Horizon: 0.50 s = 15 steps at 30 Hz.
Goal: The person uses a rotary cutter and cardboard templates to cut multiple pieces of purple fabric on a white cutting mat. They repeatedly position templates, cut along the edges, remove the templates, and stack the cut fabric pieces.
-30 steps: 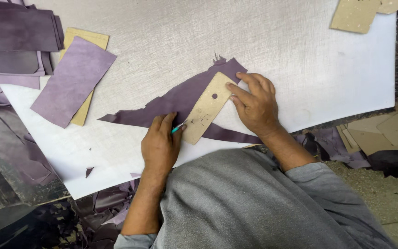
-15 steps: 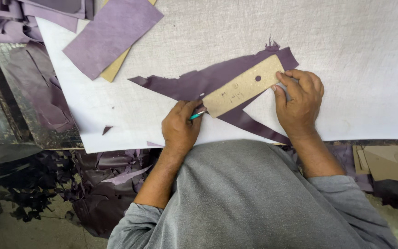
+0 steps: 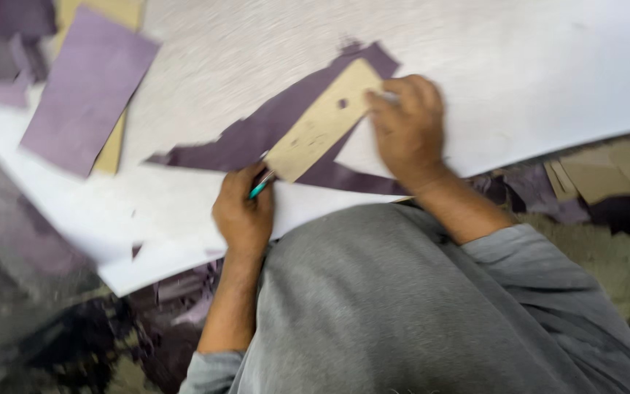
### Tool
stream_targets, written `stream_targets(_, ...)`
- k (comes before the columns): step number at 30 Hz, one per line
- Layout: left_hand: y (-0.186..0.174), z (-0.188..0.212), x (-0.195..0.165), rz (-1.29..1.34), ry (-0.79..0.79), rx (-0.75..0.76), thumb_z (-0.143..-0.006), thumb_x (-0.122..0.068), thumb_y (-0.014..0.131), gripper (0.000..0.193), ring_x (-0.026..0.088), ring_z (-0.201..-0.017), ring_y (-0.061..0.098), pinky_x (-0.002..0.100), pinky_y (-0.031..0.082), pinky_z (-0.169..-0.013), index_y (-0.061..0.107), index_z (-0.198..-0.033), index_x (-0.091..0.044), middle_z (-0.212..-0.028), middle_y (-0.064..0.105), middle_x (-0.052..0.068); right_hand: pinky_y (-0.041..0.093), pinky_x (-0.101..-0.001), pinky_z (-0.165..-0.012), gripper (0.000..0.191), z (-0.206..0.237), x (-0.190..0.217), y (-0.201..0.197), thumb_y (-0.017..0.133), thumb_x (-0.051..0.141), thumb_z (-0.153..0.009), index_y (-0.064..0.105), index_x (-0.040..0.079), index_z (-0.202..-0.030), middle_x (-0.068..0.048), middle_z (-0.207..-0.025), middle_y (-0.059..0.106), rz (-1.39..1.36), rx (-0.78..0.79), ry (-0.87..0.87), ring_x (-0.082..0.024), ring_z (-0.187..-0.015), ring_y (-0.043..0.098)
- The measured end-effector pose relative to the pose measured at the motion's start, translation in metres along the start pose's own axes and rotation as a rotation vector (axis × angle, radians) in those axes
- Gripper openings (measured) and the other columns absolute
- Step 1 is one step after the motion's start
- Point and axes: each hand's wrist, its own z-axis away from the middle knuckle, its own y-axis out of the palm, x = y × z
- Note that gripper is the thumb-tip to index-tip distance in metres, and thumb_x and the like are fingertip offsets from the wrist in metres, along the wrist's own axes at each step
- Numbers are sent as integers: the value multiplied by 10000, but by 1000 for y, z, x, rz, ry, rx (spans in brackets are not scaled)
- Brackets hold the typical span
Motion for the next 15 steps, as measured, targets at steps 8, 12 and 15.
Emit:
stream_targets(8,-18,-21,-16,377,-366,279,-914,-137,792,292,144,-836,661,269,548,-728,703,-1178,-51,-978,729,57,376,-520,-1191,648,6,37,5,695,537,-967,640,41,-1381,-201,-1389,537,-123,194,-26,-371,-1387,420)
stream_targets(12,-28,-57,-15,468,-315,300,-989,-97,620,210,123,-928,624,286,524,-804,647,-1194,-63,-1034,678,-3,373,-514,-1198,679,5,31,5,730,550,-937,637,50,-1387,-191,-1397,516,-129,217,-10,-360,-1398,379)
stream_targets(15,-23,-88,-21,270,-64,319,-1102,-43,619,101,206,-855,595,352,490,-761,681,-1182,-33,-969,658,63,358,-499,-1216,675,5,31,3,748,540,-914,643,71,-1388,-162,-1446,511,-127,201,-2,-335,-1431,372)
